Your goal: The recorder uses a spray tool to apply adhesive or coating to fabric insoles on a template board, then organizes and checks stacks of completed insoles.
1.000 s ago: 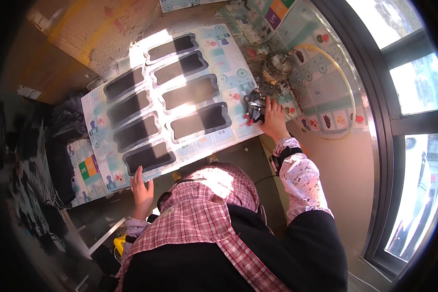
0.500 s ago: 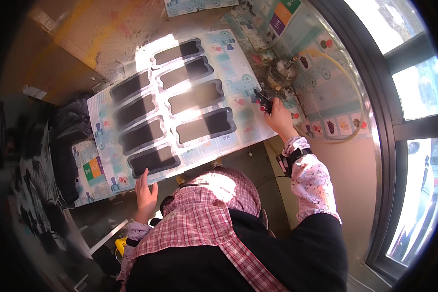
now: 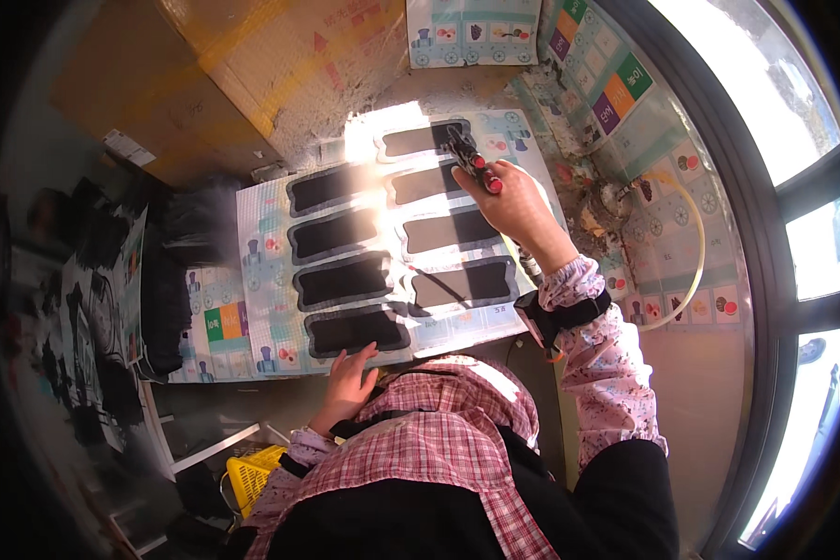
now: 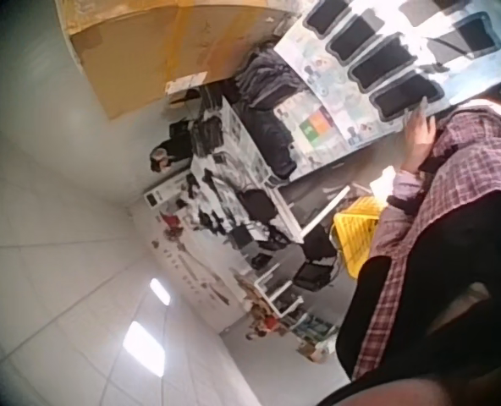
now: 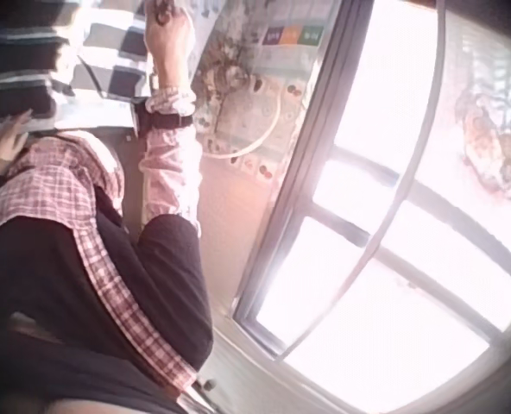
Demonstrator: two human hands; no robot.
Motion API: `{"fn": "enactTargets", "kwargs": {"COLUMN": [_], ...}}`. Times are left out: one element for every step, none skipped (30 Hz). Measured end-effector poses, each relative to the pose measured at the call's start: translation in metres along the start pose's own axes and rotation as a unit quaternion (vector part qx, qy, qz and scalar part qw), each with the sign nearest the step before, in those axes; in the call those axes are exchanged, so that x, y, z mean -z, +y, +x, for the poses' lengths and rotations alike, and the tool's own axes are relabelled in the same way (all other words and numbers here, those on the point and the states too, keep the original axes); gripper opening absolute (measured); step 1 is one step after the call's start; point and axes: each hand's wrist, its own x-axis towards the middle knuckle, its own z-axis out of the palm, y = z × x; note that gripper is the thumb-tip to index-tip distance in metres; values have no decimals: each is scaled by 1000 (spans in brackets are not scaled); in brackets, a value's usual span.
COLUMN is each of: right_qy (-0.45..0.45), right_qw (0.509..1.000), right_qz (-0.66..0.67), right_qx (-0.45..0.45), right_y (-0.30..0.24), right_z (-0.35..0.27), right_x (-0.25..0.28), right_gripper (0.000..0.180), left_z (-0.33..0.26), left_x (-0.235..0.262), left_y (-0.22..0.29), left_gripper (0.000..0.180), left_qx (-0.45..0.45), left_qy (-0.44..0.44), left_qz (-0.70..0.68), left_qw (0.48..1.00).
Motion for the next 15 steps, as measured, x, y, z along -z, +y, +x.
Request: {"fn": "enactTargets", "kwargs": {"right_qy": [-14,-15,-68,-122,-140,-143,-119,-110,-103,-113,-125,-125,-132,-136,-124], "right_qw": [998,998,995,988,982,973,974,968,967,970,966,963,964,961,967], "right_qz": [-66,-57,-38,4,35,97,91,97,99,122,131,130,128,130,113], "right_qx": [-20,-15,-67,-98,-119,-150,-170,-202,-211,-176,-182,-200,-192,-202,-190], "right_y": [-4,-5,-5,-3,-1,1,3,4,4,3,0,-2,-5,-7,-8], "right_z": [8,15,22,28,35,42,49,57,65,72,78,84,88,91,93], "right_x": [-5,-6,-5,-2,1,5,5,4,0,-6,-16,-23,-30,-32,-31], "right_gripper": [46,46,48,49,50,58,57,56,57,57,58,59,61,61,62], "left_z": [-1,-2,-4,-7,-10,-14,-17,-21,-23,-24,-25,-25,-24,-23,-22], "left_x": [2,5,8,11,13,16,18,19,20,22,23,25,27,30,33], "left_y": [-2,-4,-7,-10,-12,-15,-17,-19,-20,-21,-23,-24,-24,-25,-26], "left_gripper": [44,43,43,43,42,41,40,40,40,40,40,40,39,38,38], "left_qx": [3,4,17,19,20,21,38,37,48,50,56,53,46,28,36], "left_qy": [-12,-19,-36,-48,-54,-57,-66,-64,-69,-80,-94,-93,-110,-117,-129], "left_qz": [-14,-22,-22,-18,-15,-20,-24,-30,-34,-45,-48,-54,-66,-75,-73], "left_qw": [1000,1000,999,998,998,998,997,997,996,995,993,993,991,990,988]}}
